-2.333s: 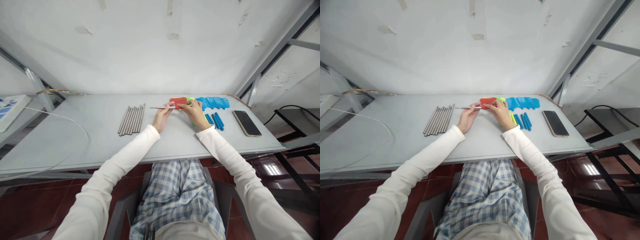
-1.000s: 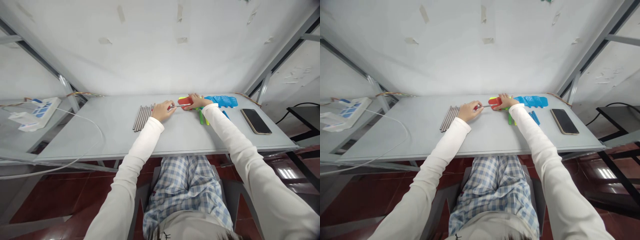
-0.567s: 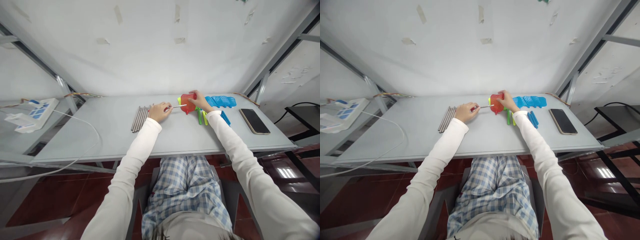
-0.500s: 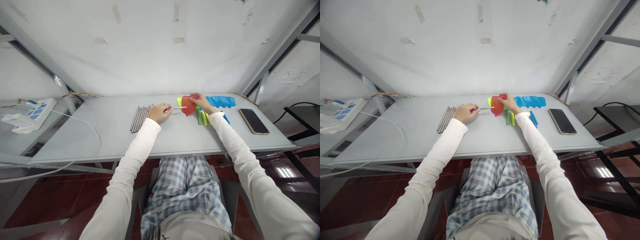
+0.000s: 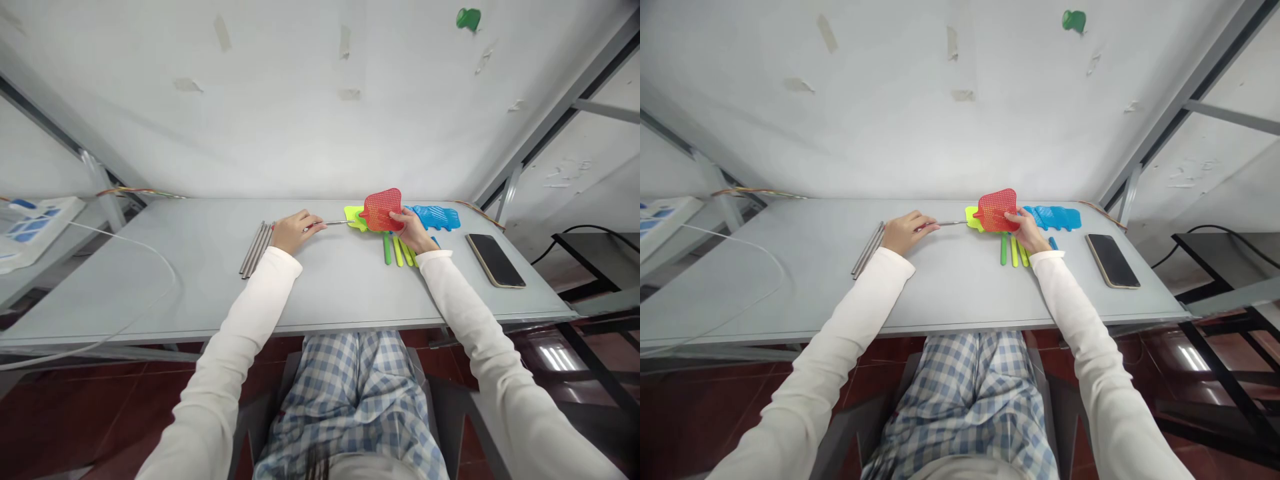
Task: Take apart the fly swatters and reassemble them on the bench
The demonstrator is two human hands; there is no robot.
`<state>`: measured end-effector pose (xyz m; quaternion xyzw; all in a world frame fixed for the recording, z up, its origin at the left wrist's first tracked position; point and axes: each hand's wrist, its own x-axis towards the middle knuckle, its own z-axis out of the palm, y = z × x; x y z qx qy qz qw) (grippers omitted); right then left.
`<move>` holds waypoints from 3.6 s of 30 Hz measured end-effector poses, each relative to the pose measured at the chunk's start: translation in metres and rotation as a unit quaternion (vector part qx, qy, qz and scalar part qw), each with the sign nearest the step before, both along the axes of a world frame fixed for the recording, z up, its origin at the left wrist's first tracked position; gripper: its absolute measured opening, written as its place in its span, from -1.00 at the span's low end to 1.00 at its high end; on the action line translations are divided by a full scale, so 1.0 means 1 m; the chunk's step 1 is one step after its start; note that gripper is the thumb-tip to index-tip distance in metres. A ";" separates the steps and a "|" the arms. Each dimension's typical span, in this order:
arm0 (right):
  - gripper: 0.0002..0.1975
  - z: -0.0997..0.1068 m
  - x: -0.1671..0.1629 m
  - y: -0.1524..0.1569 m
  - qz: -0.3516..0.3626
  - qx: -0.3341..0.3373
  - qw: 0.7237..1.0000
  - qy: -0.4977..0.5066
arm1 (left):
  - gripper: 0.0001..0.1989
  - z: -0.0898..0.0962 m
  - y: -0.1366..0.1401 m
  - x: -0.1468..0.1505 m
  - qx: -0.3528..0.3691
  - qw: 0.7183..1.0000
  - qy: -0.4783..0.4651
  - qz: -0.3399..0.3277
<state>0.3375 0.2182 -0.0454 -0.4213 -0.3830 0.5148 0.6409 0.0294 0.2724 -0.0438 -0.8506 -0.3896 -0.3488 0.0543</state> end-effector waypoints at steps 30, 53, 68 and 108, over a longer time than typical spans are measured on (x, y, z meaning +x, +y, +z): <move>-0.56 0.015 -0.010 -0.017 0.062 0.037 0.990 -0.118 | -0.55 0.006 -0.006 0.002 -0.036 0.999 0.002 0.022; -0.55 0.019 -0.011 -0.030 0.073 0.034 0.976 -0.202 | -0.52 0.003 -0.018 0.014 -0.072 0.994 0.080 0.001; -0.63 0.023 -0.009 -0.031 0.069 0.055 0.959 -0.270 | -0.56 -0.005 -0.021 0.026 -0.107 0.988 0.107 -0.005; -0.56 0.029 -0.009 -0.032 0.111 0.000 0.961 -0.252 | -0.56 -0.010 -0.025 0.033 -0.018 0.995 0.094 -0.017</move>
